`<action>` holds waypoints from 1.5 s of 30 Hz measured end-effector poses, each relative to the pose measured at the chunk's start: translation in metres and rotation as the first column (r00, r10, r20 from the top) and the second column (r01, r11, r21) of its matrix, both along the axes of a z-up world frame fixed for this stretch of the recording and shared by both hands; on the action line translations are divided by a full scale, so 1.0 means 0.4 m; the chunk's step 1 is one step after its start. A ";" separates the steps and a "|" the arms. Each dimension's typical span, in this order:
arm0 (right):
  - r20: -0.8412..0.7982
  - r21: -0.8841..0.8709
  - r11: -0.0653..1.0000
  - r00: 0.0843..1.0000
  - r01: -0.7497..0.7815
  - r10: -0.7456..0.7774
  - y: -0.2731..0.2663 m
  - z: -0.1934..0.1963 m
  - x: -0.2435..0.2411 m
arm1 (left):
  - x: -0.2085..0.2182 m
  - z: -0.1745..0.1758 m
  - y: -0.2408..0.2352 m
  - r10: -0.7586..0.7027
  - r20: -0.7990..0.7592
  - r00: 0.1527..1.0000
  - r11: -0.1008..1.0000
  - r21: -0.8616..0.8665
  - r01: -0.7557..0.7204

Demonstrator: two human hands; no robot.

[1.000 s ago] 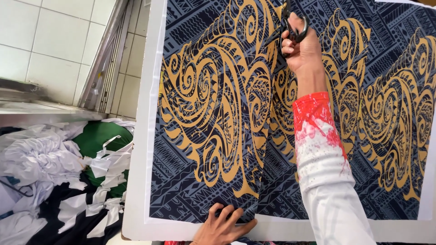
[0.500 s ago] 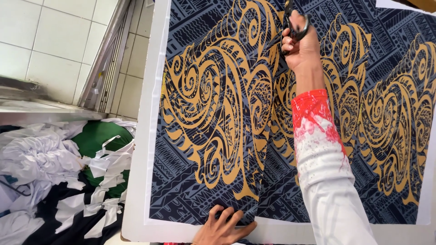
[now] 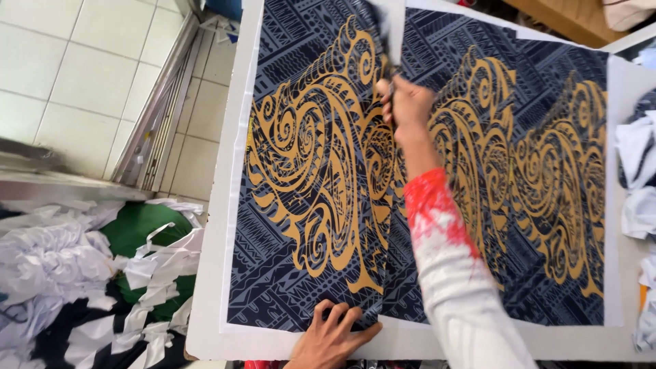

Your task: Cutting patterned fabric with scissors on a large table in a garment factory.

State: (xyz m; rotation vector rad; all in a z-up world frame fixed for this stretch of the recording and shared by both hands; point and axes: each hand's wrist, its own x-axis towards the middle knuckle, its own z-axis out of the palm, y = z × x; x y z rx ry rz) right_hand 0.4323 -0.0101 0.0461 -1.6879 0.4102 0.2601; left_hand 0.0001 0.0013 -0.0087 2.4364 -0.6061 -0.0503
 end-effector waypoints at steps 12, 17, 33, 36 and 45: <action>-0.248 -0.085 0.885 0.870 -0.457 0.426 -0.262 0.144 -0.734 | 0.020 0.061 0.014 0.000 0.071 0.997 0.997 0.076 -0.006; -0.108 0.089 0.920 0.915 -0.381 0.389 -0.522 0.171 -0.986 | 0.015 0.059 0.017 0.016 -0.050 0.999 0.994 -0.104 -0.021; -0.107 0.103 0.690 0.697 0.717 -0.709 -0.858 0.054 -1.210 | 0.125 0.065 -0.247 0.031 0.186 0.982 0.962 -0.272 0.021; -0.165 0.056 0.686 0.685 0.725 -0.710 -0.942 0.062 -1.228 | 0.124 0.063 -0.365 0.017 0.155 0.988 0.963 -0.268 0.025; -0.097 0.032 0.828 0.826 0.560 -0.555 -1.203 0.037 -1.251 | 0.171 -0.020 -0.616 0.072 0.326 0.943 0.989 -0.144 -0.026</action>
